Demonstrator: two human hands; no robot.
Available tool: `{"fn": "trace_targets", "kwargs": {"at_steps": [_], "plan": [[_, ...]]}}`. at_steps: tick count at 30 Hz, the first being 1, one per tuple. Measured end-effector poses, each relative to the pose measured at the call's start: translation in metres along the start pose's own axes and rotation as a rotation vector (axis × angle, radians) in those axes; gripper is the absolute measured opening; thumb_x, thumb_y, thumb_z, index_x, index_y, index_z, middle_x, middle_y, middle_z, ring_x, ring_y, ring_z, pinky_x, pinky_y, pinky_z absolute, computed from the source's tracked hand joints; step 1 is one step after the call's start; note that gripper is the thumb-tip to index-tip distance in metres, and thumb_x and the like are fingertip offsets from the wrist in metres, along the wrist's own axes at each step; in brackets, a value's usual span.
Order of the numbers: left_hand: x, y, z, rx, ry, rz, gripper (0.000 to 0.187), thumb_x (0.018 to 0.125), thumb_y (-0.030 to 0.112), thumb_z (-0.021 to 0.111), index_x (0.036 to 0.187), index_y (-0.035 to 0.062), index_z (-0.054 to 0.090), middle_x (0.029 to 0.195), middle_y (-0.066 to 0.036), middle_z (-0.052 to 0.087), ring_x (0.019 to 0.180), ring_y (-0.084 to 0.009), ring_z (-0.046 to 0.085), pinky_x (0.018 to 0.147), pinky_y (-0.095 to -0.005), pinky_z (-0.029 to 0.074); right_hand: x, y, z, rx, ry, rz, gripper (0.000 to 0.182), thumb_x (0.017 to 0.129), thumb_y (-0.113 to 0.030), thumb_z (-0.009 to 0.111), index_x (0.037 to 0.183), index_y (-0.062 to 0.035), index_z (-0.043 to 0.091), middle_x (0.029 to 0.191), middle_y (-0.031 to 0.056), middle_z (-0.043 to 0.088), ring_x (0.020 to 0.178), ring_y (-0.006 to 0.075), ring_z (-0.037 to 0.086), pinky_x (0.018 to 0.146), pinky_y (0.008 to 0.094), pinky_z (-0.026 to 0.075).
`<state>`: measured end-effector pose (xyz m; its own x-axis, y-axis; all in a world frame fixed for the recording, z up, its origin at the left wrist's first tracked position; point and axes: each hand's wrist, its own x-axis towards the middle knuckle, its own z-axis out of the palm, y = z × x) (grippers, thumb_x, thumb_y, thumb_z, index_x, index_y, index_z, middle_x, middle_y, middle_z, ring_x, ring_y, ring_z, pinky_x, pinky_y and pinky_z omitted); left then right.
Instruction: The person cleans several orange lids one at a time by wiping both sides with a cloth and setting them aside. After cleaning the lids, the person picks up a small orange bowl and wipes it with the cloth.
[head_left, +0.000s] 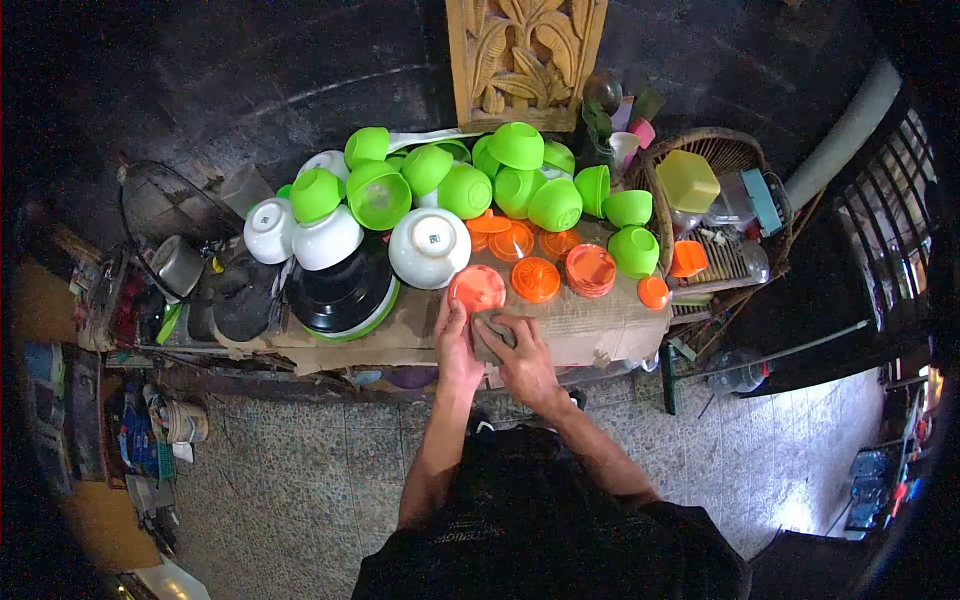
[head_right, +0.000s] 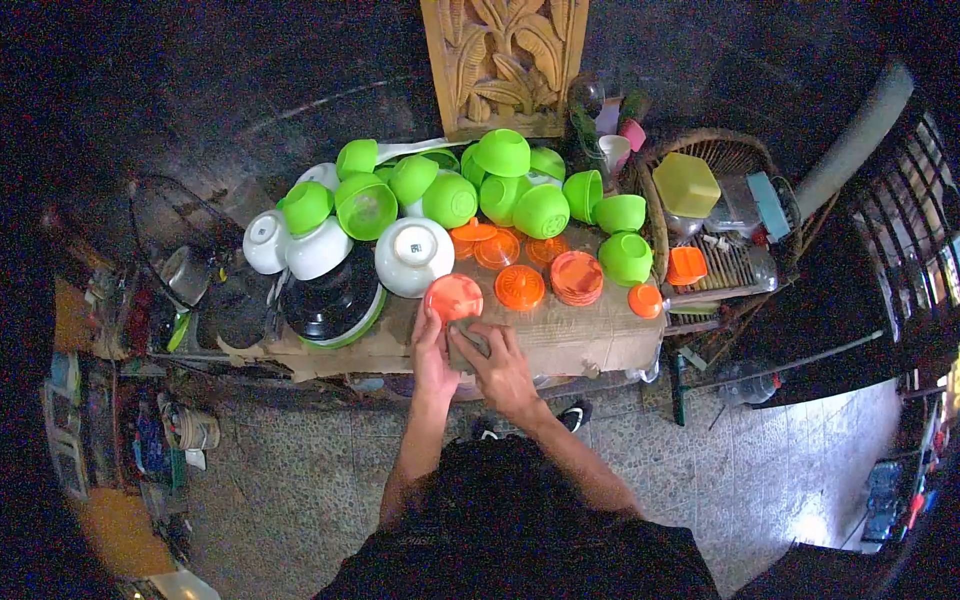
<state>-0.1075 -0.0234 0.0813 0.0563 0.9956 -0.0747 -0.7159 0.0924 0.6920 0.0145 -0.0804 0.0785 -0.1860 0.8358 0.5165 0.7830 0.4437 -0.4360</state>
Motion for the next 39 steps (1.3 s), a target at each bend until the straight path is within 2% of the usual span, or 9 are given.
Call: {"fn": "trace_targets", "kwargs": {"at_steps": [2,8,11,13,16,21,27,33,39], "plan": [[0.002,-0.006,-0.012,-0.177,-0.142,-0.057,0.051,0.106,0.033,0.058,0.148,0.0065,0.046,0.141,-0.01,0.059,0.126,-0.0236,0.06,0.106,-0.0438,0.051,-0.004,0.006,-0.001,0.056,0.007,0.021,0.076,0.065,0.007,0.066,0.138,-0.0136,0.066,0.127,0.0153,0.056,0.116,0.038,0.053,0.101,0.0461,0.05],[0.006,-0.01,-0.018,-0.256,-0.164,-0.144,0.048,0.107,0.031,0.056,0.147,0.0063,0.047,0.142,-0.012,0.06,0.127,-0.0267,0.061,0.104,-0.0447,0.053,-0.005,0.018,-0.001,0.112,0.2,0.045,0.077,0.065,0.009,0.068,0.138,-0.0135,0.066,0.123,0.0151,0.058,0.112,0.0354,0.057,0.097,0.0437,0.051],[0.007,-0.005,-0.012,-0.196,-0.244,-0.136,0.047,0.106,0.034,0.058,0.141,0.0041,0.05,0.138,-0.01,0.061,0.125,-0.0246,0.062,0.106,-0.0443,0.053,-0.001,0.016,0.002,0.386,0.264,0.27,0.073,0.066,0.011,0.066,0.136,-0.0107,0.068,0.121,0.016,0.058,0.112,0.0344,0.057,0.096,0.0417,0.051],[0.004,-0.003,-0.011,-0.134,-0.212,-0.14,0.047,0.106,0.034,0.058,0.141,0.0033,0.051,0.137,-0.011,0.062,0.124,-0.0243,0.063,0.106,-0.0436,0.053,0.01,0.011,-0.007,0.415,0.345,0.399,0.048,0.08,0.008,0.067,0.126,-0.0045,0.071,0.113,0.0151,0.062,0.103,0.0293,0.063,0.091,0.0376,0.051],[0.004,-0.001,-0.012,-0.011,-0.207,-0.141,0.047,0.106,0.034,0.057,0.141,0.0022,0.053,0.135,-0.011,0.064,0.122,-0.0235,0.065,0.106,-0.0424,0.054,0.018,0.02,-0.012,0.402,0.317,0.415,0.047,0.079,0.008,0.068,0.125,-0.0029,0.072,0.111,0.0159,0.063,0.103,0.0311,0.063,0.091,0.0377,0.051],[0.002,0.003,-0.006,0.193,-0.285,-0.14,0.047,0.106,0.038,0.057,0.138,0.0027,0.057,0.128,-0.009,0.068,0.116,-0.0202,0.068,0.096,-0.0385,0.059,0.03,0.024,-0.021,0.346,0.261,0.377,0.048,0.077,0.008,0.069,0.123,-0.002,0.071,0.109,0.0168,0.063,0.102,0.0334,0.062,0.094,0.0387,0.049],[0.004,-0.027,-0.037,0.434,-0.253,-0.235,0.049,0.108,0.045,0.053,0.138,0.0066,0.059,0.114,-0.002,0.068,0.104,-0.0125,0.066,0.091,-0.0287,0.052,0.035,0.011,-0.031,0.127,0.188,0.245,0.063,0.069,0.004,0.074,0.131,-0.0035,0.067,0.118,0.0173,0.06,0.11,0.0379,0.058,0.094,0.0436,0.052],[-0.017,-0.01,0.01,0.034,0.059,-0.256,0.05,0.107,0.052,0.052,0.132,0.0102,0.062,0.123,-0.001,0.065,0.116,-0.0133,0.06,0.096,-0.0321,0.048,0.033,-0.008,-0.022,-0.189,0.054,-0.032,0.051,0.082,-0.013,0.064,0.133,-0.0085,0.068,0.132,0.0068,0.059,0.114,0.0305,0.056,0.092,0.0406,0.054],[-0.015,-0.015,-0.004,-0.115,0.144,-0.282,0.051,0.106,0.049,0.054,0.137,0.0094,0.057,0.13,-0.005,0.064,0.12,-0.0189,0.06,0.1,-0.036,0.049,0.025,-0.002,-0.007,-0.181,0.05,-0.106,0.051,0.077,-0.012,0.068,0.127,-0.0095,0.07,0.131,0.0067,0.061,0.112,0.0319,0.057,0.095,0.0417,0.053]]}}
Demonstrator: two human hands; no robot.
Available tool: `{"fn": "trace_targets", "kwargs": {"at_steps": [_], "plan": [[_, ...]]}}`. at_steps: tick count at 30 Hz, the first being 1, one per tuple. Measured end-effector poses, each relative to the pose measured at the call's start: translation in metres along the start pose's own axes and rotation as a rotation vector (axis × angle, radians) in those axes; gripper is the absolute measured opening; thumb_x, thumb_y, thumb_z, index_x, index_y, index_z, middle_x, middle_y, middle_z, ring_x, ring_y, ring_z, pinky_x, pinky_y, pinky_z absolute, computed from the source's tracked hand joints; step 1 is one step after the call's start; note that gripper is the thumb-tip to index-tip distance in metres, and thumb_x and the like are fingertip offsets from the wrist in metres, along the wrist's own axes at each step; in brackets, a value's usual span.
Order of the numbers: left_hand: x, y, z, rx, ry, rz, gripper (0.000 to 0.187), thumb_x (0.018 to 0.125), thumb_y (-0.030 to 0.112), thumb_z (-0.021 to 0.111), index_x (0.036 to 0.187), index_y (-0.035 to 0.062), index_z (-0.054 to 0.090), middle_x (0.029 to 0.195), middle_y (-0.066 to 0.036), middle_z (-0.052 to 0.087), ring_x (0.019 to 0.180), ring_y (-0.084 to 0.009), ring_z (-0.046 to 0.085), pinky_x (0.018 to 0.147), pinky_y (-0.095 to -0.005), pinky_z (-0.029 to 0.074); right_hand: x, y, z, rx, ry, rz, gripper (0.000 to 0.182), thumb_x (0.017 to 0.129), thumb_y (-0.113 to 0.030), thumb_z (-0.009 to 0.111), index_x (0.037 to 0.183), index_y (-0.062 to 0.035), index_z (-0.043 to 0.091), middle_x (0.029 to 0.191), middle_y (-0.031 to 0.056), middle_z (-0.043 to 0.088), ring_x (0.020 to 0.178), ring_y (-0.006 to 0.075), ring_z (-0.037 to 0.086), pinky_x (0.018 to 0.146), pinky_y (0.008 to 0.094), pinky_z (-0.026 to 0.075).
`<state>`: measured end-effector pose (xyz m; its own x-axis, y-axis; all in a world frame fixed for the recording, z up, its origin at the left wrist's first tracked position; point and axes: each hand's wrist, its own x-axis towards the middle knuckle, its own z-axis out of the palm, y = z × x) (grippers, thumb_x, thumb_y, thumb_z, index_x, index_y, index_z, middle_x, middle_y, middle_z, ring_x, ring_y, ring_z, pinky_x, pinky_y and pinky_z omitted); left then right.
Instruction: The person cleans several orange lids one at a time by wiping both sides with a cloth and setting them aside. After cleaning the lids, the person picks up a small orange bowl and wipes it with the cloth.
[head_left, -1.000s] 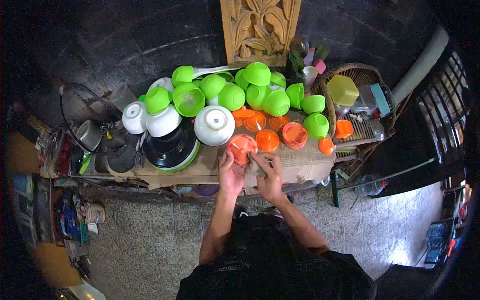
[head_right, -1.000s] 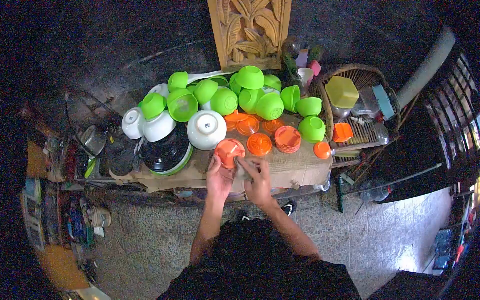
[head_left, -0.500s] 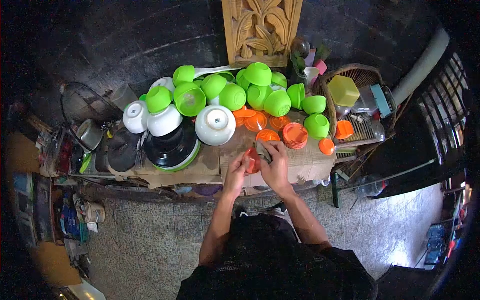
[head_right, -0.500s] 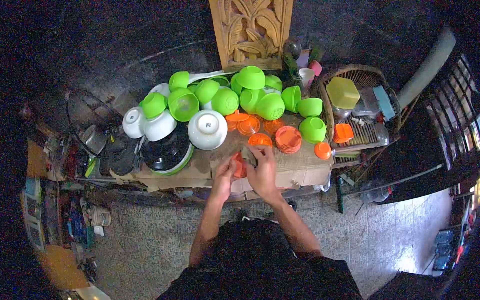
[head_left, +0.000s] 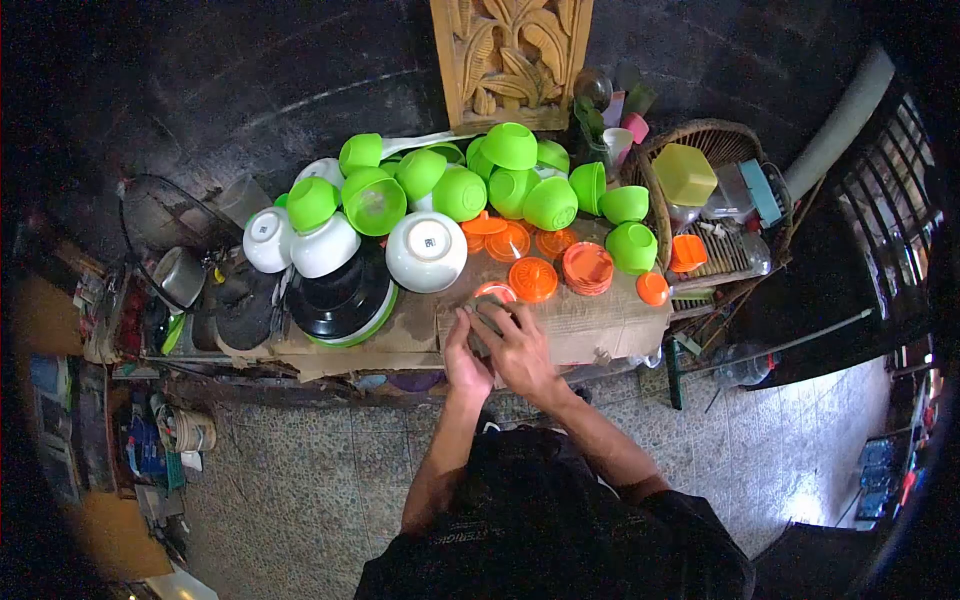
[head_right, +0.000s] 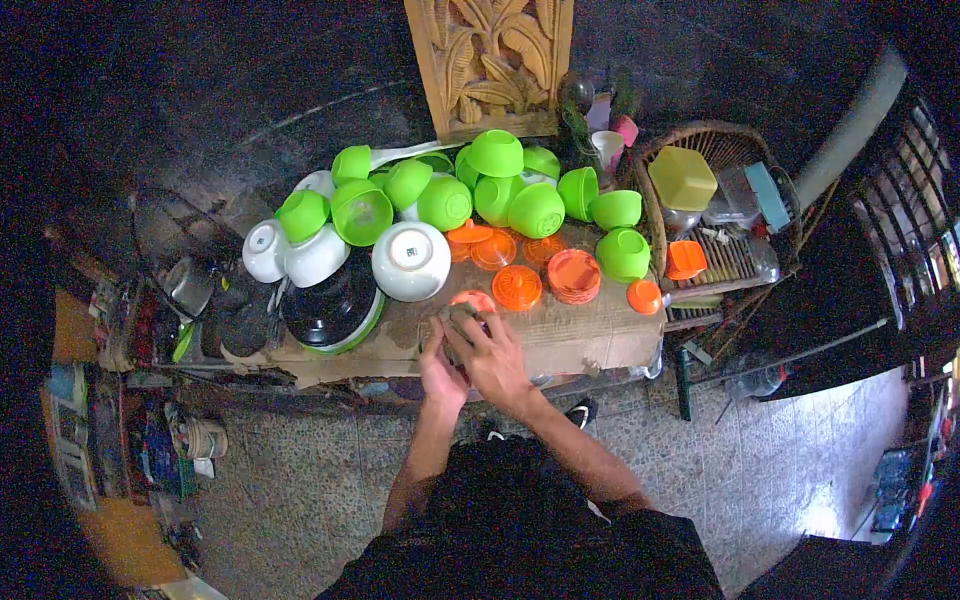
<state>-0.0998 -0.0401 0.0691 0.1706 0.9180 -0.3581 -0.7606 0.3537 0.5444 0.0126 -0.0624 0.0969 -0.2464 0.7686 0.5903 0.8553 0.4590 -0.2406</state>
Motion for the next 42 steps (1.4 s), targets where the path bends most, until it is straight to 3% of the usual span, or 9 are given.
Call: {"fn": "trace_targets", "kwargs": {"at_steps": [5,10,14,19,22,24,30,37,42], "plan": [[0.007,0.027,-0.007,-0.097,-0.26,0.079,0.049,0.106,0.043,0.056,0.137,0.0061,0.056,0.131,-0.009,0.064,0.119,-0.0219,0.063,0.098,-0.0381,0.055,-0.02,-0.01,0.013,0.078,-0.011,-0.001,0.053,0.075,-0.009,0.068,0.128,-0.0119,0.072,0.13,0.0069,0.061,0.112,0.0321,0.056,0.097,0.0427,0.052],[0.015,0.018,-0.016,-0.048,-0.144,0.22,0.05,0.107,0.041,0.055,0.141,0.004,0.052,0.133,-0.012,0.064,0.115,-0.0253,0.066,0.097,-0.0406,0.056,-0.027,-0.006,0.009,0.242,0.053,0.038,0.06,0.073,-0.009,0.07,0.133,-0.0115,0.069,0.133,0.0101,0.059,0.115,0.0326,0.055,0.1,0.0445,0.05],[0.014,0.022,-0.018,-0.285,-0.28,0.013,0.053,0.107,0.042,0.052,0.142,0.002,0.05,0.136,-0.014,0.062,0.118,-0.0268,0.065,0.1,-0.0418,0.055,-0.031,-0.001,0.01,0.274,0.127,0.034,0.064,0.069,0.002,0.07,0.132,-0.01,0.07,0.131,0.0123,0.059,0.113,0.0333,0.056,0.097,0.0444,0.05],[0.008,0.021,-0.005,-0.3,-0.398,0.033,0.054,0.108,0.041,0.051,0.143,0.0015,0.048,0.138,-0.015,0.061,0.123,-0.0289,0.062,0.105,-0.0445,0.053,-0.019,0.006,0.005,0.417,0.331,0.346,0.069,0.068,0.012,0.064,0.133,-0.008,0.069,0.127,0.0159,0.059,0.109,0.0331,0.056,0.09,0.0412,0.048],[0.009,0.013,-0.012,-0.174,-0.329,-0.035,0.05,0.107,0.038,0.053,0.143,0.0033,0.049,0.137,-0.01,0.062,0.124,-0.0266,0.062,0.106,-0.0457,0.051,-0.002,0.019,-0.018,0.33,0.227,0.34,0.066,0.066,0.009,0.069,0.13,-0.0066,0.07,0.121,0.0148,0.059,0.107,0.0356,0.056,0.091,0.0437,0.05],[0.006,0.01,-0.009,0.026,-0.31,0.11,0.051,0.108,0.037,0.052,0.144,0.0009,0.049,0.137,-0.012,0.061,0.127,-0.026,0.061,0.107,-0.0425,0.051,0.006,0.032,-0.032,0.145,0.035,0.278,0.062,0.067,0.001,0.076,0.128,-0.006,0.069,0.119,0.0141,0.059,0.107,0.0376,0.055,0.092,0.0455,0.051],[0.01,-0.008,-0.006,0.237,-0.263,0.141,0.044,0.108,0.036,0.053,0.139,0.004,0.055,0.137,-0.007,0.062,0.124,-0.0192,0.061,0.099,-0.0404,0.053,0.018,0.019,-0.04,0.116,0.007,0.283,0.059,0.068,-0.005,0.08,0.127,-0.0061,0.069,0.12,0.0135,0.059,0.108,0.0364,0.056,0.093,0.0456,0.052],[0.006,0.009,0.003,0.044,-0.235,0.112,0.045,0.11,0.036,0.049,0.141,0.0029,0.054,0.134,-0.009,0.064,0.113,-0.0186,0.064,0.095,-0.0403,0.054,-0.003,0.013,-0.017,0.383,0.048,0.247,0.065,0.07,0.006,0.069,0.133,-0.0073,0.067,0.124,0.0156,0.059,0.114,0.0377,0.056,0.097,0.0452,0.049],[0.002,0.009,0.007,-0.058,-0.369,0.127,0.05,0.11,0.042,0.046,0.142,0.0042,0.052,0.138,-0.011,0.063,0.127,-0.0249,0.061,0.108,-0.0435,0.049,-0.022,-0.004,0.004,0.342,0.116,0.365,0.071,0.068,0.007,0.069,0.138,-0.0057,0.063,0.13,0.0186,0.056,0.117,0.0404,0.054,0.098,0.0464,0.048]]}}
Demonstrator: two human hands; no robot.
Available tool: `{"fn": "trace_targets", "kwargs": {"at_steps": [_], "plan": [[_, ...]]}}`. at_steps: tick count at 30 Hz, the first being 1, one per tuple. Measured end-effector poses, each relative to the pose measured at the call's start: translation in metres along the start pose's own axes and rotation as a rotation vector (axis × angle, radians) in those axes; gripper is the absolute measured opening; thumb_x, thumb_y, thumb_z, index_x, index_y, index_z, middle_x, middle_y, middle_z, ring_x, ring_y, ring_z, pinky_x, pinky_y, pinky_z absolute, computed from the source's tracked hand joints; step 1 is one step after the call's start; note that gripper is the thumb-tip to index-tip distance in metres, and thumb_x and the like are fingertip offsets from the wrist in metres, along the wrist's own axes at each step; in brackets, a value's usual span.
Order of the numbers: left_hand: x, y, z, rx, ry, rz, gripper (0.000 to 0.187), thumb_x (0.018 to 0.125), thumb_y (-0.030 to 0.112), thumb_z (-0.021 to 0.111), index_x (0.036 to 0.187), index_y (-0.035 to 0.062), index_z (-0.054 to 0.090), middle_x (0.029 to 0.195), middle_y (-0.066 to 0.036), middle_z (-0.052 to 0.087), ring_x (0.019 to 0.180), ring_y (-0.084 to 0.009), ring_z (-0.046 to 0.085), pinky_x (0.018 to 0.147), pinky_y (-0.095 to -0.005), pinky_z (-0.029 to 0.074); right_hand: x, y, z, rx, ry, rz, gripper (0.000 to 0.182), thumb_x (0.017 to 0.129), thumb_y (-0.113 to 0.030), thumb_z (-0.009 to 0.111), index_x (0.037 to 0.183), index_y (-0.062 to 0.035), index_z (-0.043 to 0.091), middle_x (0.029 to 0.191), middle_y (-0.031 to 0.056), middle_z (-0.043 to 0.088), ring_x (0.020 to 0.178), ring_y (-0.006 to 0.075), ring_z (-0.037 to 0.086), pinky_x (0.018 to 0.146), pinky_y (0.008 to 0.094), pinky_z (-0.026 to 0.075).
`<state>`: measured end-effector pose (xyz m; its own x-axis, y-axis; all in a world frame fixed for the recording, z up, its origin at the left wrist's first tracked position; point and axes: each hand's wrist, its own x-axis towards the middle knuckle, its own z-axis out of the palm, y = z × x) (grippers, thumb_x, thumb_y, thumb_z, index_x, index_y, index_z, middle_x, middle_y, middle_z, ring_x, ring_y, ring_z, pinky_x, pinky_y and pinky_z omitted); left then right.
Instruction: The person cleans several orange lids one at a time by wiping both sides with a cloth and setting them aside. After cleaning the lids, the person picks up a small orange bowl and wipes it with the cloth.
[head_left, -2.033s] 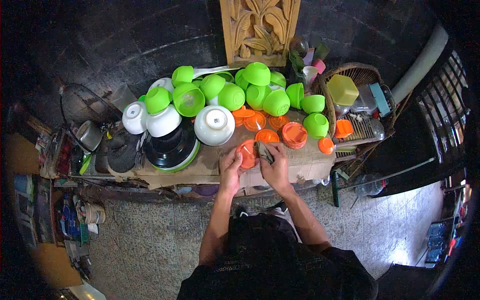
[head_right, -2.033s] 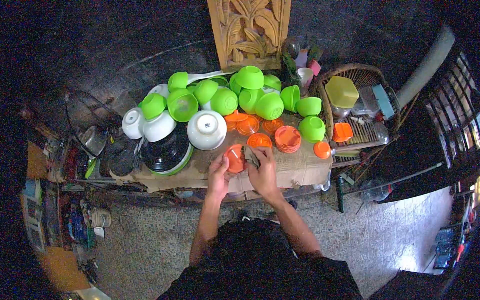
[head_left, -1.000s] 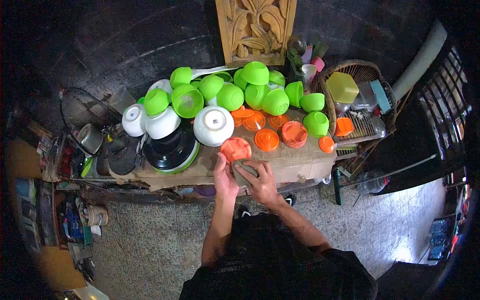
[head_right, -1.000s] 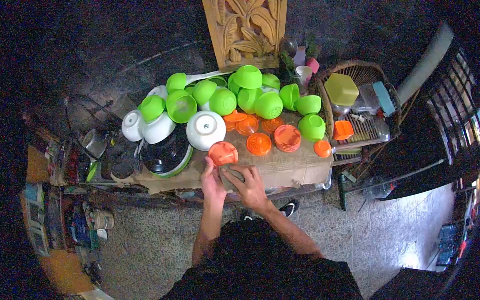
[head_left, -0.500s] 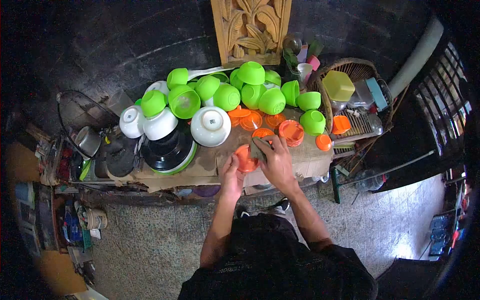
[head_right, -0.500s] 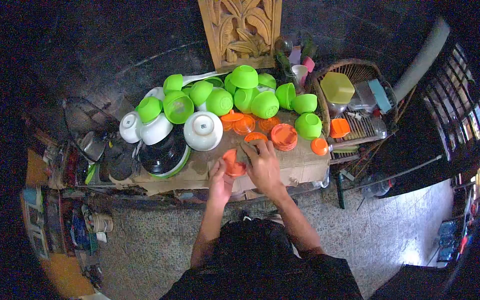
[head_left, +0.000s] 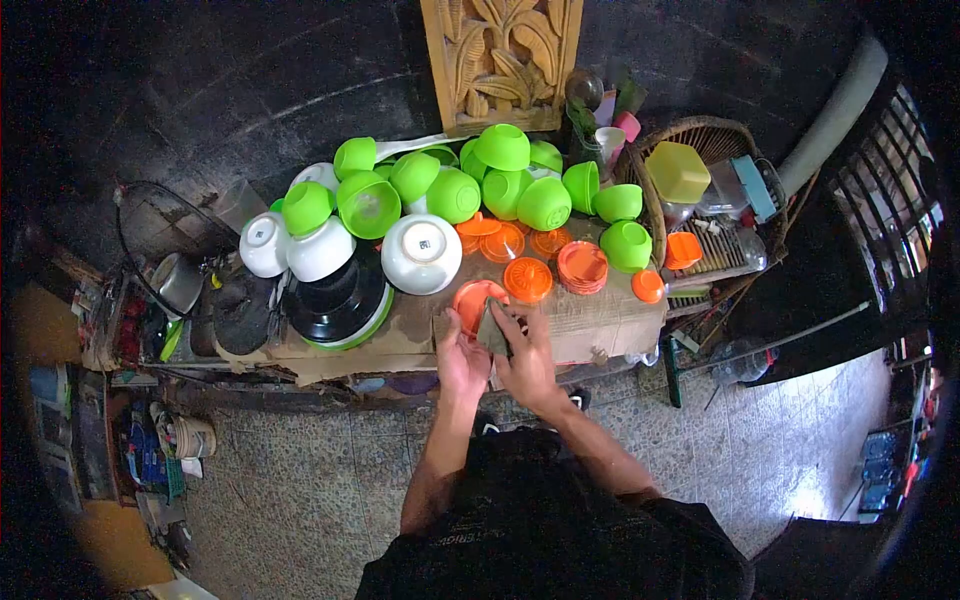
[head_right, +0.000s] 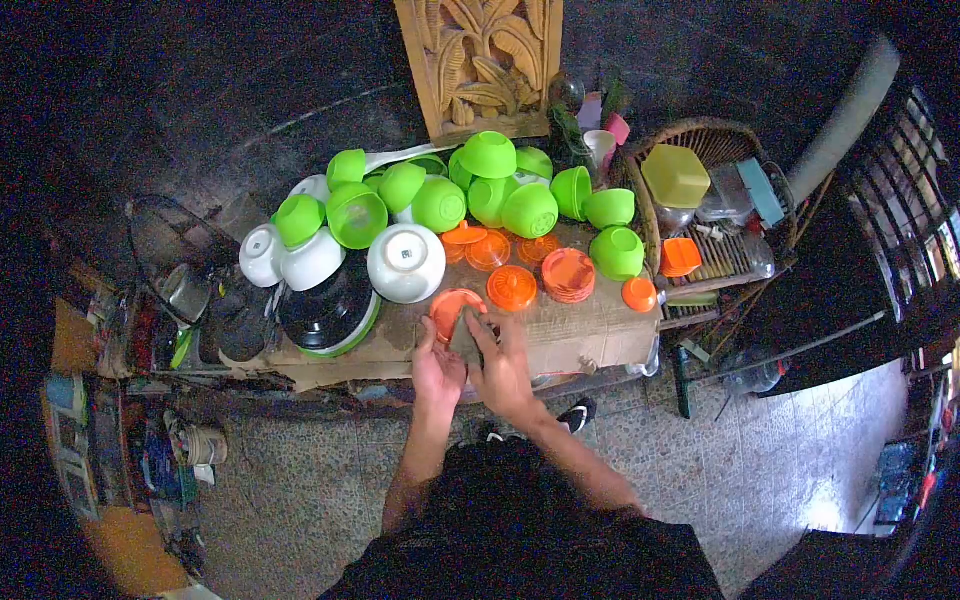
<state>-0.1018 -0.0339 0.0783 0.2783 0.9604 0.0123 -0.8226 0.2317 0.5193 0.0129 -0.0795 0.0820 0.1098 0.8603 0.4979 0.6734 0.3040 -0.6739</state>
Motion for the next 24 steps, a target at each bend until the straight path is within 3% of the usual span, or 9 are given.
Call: {"fn": "trace_targets", "kwargs": {"at_steps": [3,7,9,13,16,18,21,22,24], "plan": [[-0.005,-0.001,-0.005,-0.124,0.14,-0.133,0.053,0.109,0.044,0.047,0.141,0.001,0.052,0.138,-0.014,0.062,0.127,-0.0271,0.06,0.11,-0.0423,0.048,-0.005,-0.006,0.002,0.021,-0.009,-0.008,0.071,0.067,0.003,0.07,0.138,-0.0052,0.063,0.129,0.0186,0.056,0.117,0.0407,0.053,0.099,0.0477,0.048],[-0.001,-0.005,0.0,-0.071,0.174,-0.092,0.053,0.109,0.043,0.048,0.142,0.0021,0.052,0.138,-0.014,0.061,0.125,-0.0257,0.061,0.11,-0.0408,0.047,0.002,0.002,-0.007,-0.148,-0.1,-0.159,0.071,0.067,0.0,0.069,0.137,-0.0062,0.064,0.128,0.0166,0.057,0.115,0.0389,0.054,0.099,0.047,0.049],[-0.001,-0.004,0.005,0.206,0.225,0.038,0.053,0.11,0.041,0.049,0.145,0.001,0.052,0.141,-0.012,0.06,0.127,-0.0227,0.058,0.11,-0.0391,0.045,0.006,0.007,-0.009,-0.235,-0.144,-0.254,0.07,0.067,-0.002,0.067,0.136,-0.0066,0.064,0.128,0.014,0.058,0.114,0.0369,0.054,0.098,0.0465,0.05],[0.004,-0.013,-0.004,0.436,0.267,0.153,0.047,0.11,0.035,0.052,0.144,0.0031,0.053,0.137,-0.007,0.062,0.126,-0.0172,0.057,0.109,-0.0352,0.044,0.018,0.007,-0.015,-0.223,-0.15,-0.299,0.065,0.066,0.001,0.065,0.131,-0.0058,0.068,0.123,0.0122,0.061,0.113,0.0361,0.055,0.097,0.0457,0.05],[0.004,-0.014,-0.006,0.614,0.155,0.186,0.046,0.11,0.032,0.051,0.145,0.0014,0.054,0.14,-0.006,0.06,0.125,-0.0152,0.056,0.109,-0.0339,0.042,0.025,0.006,-0.016,-0.108,-0.116,-0.257,0.057,0.07,0.003,0.069,0.126,-0.0066,0.07,0.122,0.0128,0.062,0.11,0.0345,0.059,0.09,0.0411,0.055],[0.0,-0.018,-0.002,0.513,0.136,0.158,0.046,0.111,0.03,0.049,0.146,0.0008,0.054,0.142,-0.007,0.059,0.126,-0.0156,0.055,0.111,-0.0334,0.04,0.027,0.011,-0.007,0.318,-0.003,0.119,0.046,0.078,0.009,0.065,0.122,-0.0006,0.07,0.12,0.017,0.064,0.106,0.0364,0.063,0.094,0.0414,0.052],[-0.003,-0.016,0.0,0.572,0.11,0.081,0.049,0.113,0.024,0.043,0.154,-0.0027,0.043,0.154,-0.013,0.05,0.141,-0.0199,0.047,0.12,-0.0351,0.032,0.032,0.014,-0.01,0.27,0.101,0.145,0.042,0.083,0.009,0.065,0.123,0.0002,0.068,0.12,0.0196,0.063,0.104,0.0363,0.066,0.092,0.0403,0.053],[-0.003,-0.016,0.001,0.571,0.111,0.081,0.049,0.113,0.024,0.043,0.154,-0.0027,0.043,0.154,-0.013,0.05,0.141,-0.0199,0.047,0.12,-0.0351,0.032,0.033,0.015,-0.012,0.185,0.048,0.077,0.051,0.076,0.01,0.067,0.125,-0.0029,0.07,0.122,0.0175,0.062,0.108,0.0366,0.062,0.094,0.0418,0.051],[0.0,-0.017,0.005,0.804,-0.013,0.29,0.049,0.113,0.025,0.043,0.154,-0.0028,0.042,0.153,-0.013,0.05,0.139,-0.0206,0.049,0.118,-0.0359,0.036,0.034,0.001,-0.023,0.016,-0.008,-0.052,0.055,0.073,0.006,0.068,0.127,-0.0057,0.069,0.123,0.0155,0.061,0.11,0.0376,0.059,0.095,0.0424,0.052]]}}
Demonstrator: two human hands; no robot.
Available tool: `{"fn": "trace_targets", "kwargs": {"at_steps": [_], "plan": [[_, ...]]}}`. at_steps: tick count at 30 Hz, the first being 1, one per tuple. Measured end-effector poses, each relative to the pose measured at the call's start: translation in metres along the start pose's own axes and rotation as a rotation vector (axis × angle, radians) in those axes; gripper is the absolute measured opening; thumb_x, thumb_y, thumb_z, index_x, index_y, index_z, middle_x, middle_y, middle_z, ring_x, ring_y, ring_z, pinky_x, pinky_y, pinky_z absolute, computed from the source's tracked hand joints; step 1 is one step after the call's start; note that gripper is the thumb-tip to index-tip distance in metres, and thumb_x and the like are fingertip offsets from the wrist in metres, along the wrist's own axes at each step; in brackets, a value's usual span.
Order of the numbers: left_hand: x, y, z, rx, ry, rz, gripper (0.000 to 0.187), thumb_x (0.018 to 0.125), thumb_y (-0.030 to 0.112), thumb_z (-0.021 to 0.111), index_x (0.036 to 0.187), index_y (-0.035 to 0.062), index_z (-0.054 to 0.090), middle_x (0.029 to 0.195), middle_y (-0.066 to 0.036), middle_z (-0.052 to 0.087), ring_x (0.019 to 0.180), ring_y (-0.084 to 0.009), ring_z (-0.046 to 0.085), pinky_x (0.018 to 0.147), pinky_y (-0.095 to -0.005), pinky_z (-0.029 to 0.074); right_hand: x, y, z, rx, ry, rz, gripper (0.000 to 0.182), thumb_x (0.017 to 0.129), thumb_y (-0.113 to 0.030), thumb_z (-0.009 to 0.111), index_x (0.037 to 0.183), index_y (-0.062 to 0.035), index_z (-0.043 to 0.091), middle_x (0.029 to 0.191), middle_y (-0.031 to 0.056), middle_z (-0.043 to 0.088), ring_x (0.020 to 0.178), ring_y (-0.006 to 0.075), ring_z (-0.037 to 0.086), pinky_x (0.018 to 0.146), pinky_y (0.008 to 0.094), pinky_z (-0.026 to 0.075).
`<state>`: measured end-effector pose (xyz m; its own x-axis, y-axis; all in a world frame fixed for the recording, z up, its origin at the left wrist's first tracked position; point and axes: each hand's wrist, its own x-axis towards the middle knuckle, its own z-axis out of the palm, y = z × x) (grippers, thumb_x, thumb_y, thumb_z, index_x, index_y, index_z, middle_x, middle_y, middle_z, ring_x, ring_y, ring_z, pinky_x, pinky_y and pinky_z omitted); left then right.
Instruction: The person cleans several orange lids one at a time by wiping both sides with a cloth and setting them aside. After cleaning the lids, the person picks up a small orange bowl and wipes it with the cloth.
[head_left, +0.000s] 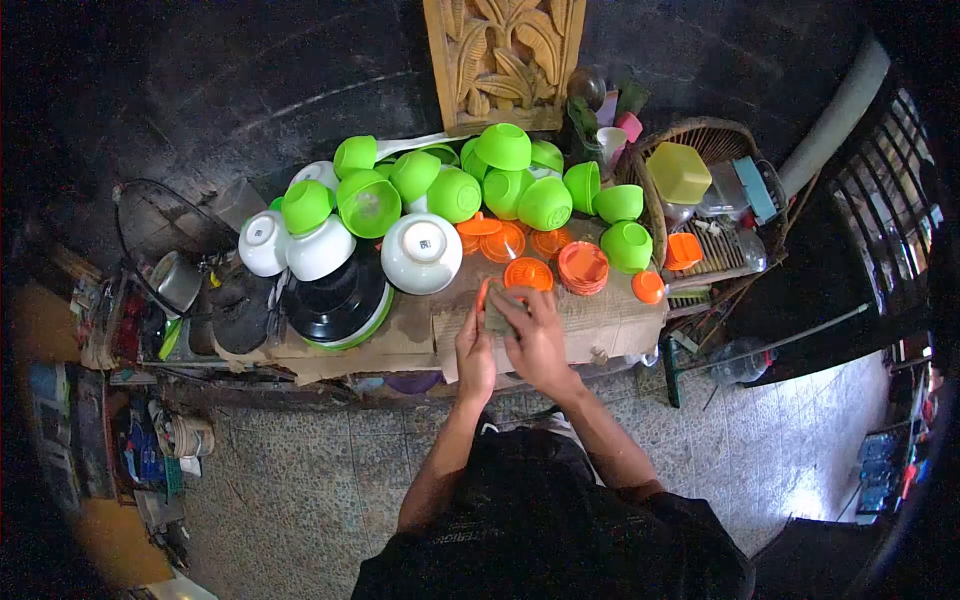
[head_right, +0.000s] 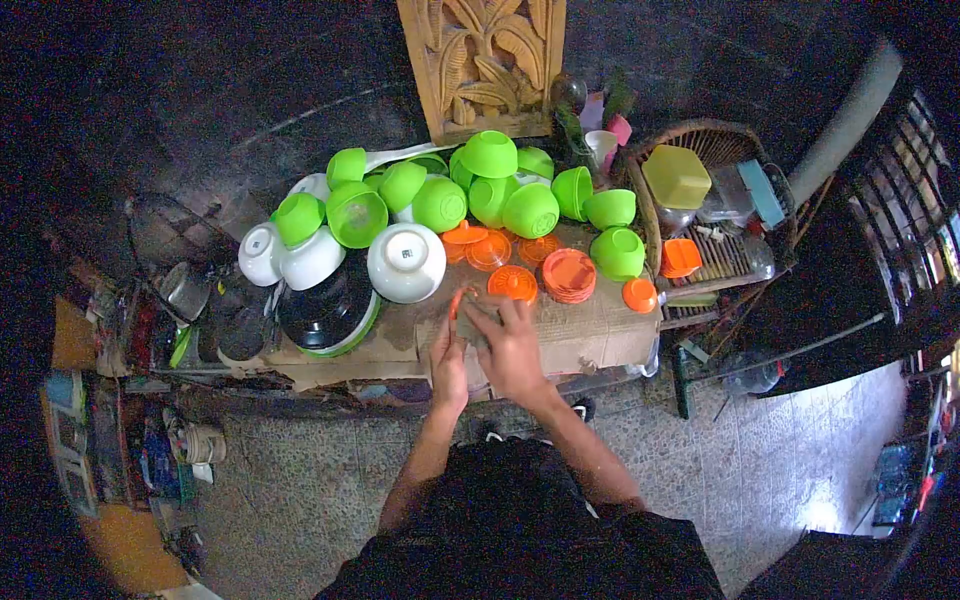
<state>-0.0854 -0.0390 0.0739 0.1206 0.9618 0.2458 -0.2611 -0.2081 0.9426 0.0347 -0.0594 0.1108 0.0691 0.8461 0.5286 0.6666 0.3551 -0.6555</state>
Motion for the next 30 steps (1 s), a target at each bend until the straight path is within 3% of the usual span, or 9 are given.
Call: {"fn": "trace_targets", "kwargs": {"at_steps": [1,3,5,9,12,21,23,27,30], "plan": [[0.001,-0.005,-0.001,-0.001,-0.005,-0.002,0.049,0.113,0.025,0.043,0.154,-0.0028,0.042,0.153,-0.013,0.05,0.139,-0.0206,0.049,0.118,-0.0359,0.036,0.001,-0.007,-0.004,-0.168,-0.059,-0.127,0.06,0.07,0.002,0.07,0.13,-0.0086,0.069,0.125,0.0135,0.061,0.112,0.0386,0.057,0.095,0.0431,0.053],[0.006,-0.01,-0.004,-0.309,0.053,-0.111,0.049,0.113,0.026,0.044,0.152,-0.002,0.044,0.149,-0.012,0.053,0.136,-0.0205,0.052,0.116,-0.0362,0.039,-0.006,-0.007,0.002,-0.185,-0.093,-0.117,0.063,0.069,-0.001,0.071,0.131,-0.0114,0.07,0.128,0.0107,0.058,0.111,0.0376,0.054,0.095,0.0442,0.052],[0.002,-0.003,-0.004,-0.389,0.111,-0.176,0.047,0.112,0.029,0.045,0.149,-0.0008,0.047,0.143,-0.011,0.058,0.129,-0.0199,0.056,0.112,-0.036,0.044,-0.013,-0.005,0.009,-0.199,-0.08,-0.161,0.065,0.065,0.004,0.069,0.129,-0.0103,0.071,0.13,0.0103,0.06,0.115,0.0362,0.054,0.098,0.0447,0.049],[0.001,-0.001,-0.012,-0.71,0.185,-0.3,0.05,0.11,0.038,0.047,0.145,0.0034,0.048,0.138,-0.012,0.061,0.127,-0.0253,0.059,0.109,-0.0416,0.048,-0.023,0.005,0.012,-0.233,-0.049,-0.281,0.061,0.072,0.0,0.068,0.132,-0.0137,0.07,0.132,0.0098,0.059,0.113,0.0354,0.054,0.097,0.044,0.051],[0.003,-0.003,-0.024,-0.926,0.015,-0.325,0.053,0.109,0.043,0.046,0.145,0.0046,0.048,0.141,-0.012,0.06,0.127,-0.0268,0.06,0.108,-0.0439,0.05,-0.024,0.004,0.011,-0.167,-0.027,-0.255,0.06,0.072,0.002,0.068,0.13,-0.0126,0.07,0.131,0.011,0.06,0.114,0.0344,0.055,0.098,0.0425,0.05],[0.003,0.007,-0.014,-0.863,0.041,-0.311,0.049,0.109,0.04,0.047,0.146,0.008,0.048,0.143,-0.01,0.059,0.13,-0.0248,0.059,0.108,-0.043,0.05,-0.013,0.001,0.02,0.411,0.086,0.329,0.066,0.07,0.007,0.061,0.133,-0.0094,0.068,0.126,0.0156,0.06,0.12,0.0401,0.054,0.104,0.0505,0.045],[0.002,0.006,-0.014,-0.791,0.09,-0.353,0.049,0.109,0.04,0.046,0.147,0.0083,0.047,0.144,-0.011,0.058,0.131,-0.025,0.058,0.108,-0.0435,0.05,-0.013,-0.003,0.011,0.039,0.063,-0.052,0.067,0.07,0.004,0.064,0.136,-0.0108,0.067,0.126,0.0152,0.06,0.12,0.0396,0.054,0.104,0.0501,0.045],[0.004,0.017,-0.01,-0.689,0.207,-0.41,0.052,0.109,0.043,0.046,0.148,0.0081,0.046,0.144,-0.012,0.058,0.131,-0.0255,0.058,0.109,-0.0444,0.049,-0.018,-0.001,0.014,-0.13,0.006,-0.166,0.066,0.07,0.002,0.065,0.134,-0.012,0.068,0.127,0.0131,0.061,0.118,0.0377,0.054,0.103,0.0492,0.046],[0.005,0.002,-0.019,-0.759,0.117,-0.336,0.054,0.109,0.045,0.047,0.148,0.0075,0.046,0.143,-0.011,0.058,0.132,-0.0255,0.057,0.109,-0.0441,0.049,-0.022,0.006,0.013,-0.143,-0.057,-0.206,0.064,0.069,0.001,0.066,0.131,-0.0123,0.07,0.129,0.011,0.061,0.118,0.036,0.054,0.102,0.0476,0.046]]}}
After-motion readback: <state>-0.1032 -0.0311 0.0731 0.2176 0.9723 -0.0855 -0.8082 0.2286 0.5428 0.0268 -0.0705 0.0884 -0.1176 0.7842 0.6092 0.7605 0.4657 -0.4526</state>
